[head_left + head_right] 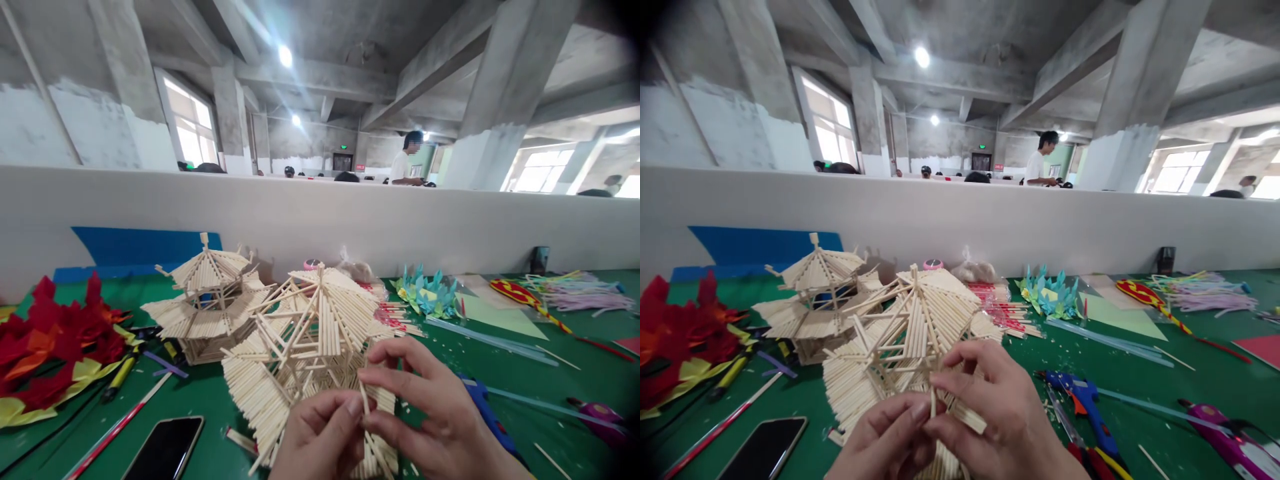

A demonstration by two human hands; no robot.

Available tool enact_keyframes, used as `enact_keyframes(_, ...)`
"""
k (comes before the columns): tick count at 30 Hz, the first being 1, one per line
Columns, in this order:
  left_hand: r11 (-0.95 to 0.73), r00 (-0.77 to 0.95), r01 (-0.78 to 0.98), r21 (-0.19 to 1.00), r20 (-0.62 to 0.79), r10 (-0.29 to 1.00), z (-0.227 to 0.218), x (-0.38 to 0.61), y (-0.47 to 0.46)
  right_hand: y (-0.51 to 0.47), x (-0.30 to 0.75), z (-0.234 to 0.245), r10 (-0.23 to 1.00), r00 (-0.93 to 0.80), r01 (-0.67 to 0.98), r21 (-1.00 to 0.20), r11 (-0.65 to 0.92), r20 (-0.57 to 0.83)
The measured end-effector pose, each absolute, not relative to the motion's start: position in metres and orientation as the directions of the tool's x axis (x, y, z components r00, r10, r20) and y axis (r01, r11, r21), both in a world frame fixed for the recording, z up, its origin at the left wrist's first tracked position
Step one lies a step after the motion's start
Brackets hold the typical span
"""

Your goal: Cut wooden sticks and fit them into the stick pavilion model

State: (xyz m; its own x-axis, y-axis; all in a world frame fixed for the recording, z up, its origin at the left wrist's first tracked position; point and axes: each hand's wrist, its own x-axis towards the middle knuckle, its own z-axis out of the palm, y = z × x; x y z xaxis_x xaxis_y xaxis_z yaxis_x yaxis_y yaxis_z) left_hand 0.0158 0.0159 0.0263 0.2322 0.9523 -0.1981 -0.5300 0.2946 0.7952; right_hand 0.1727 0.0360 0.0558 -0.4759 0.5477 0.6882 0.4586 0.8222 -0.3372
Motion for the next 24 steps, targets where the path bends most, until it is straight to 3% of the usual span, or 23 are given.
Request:
enact_keyframes(8,0.268,0.024,-0.695,0.667,-0.351,0.936,0.03,0.014,0.027,0.061,0.158,0.064,0.514,-0.443,0.575,-0.208,0.792,0.735)
enact_keyframes(24,0.273,0.069,-0.702,0.658,-0.318,0.946,0.035,0.015,0.035,0.073,0.155,0.06,0.476,-0.515,0.632,-0.058,0.772,0.713)
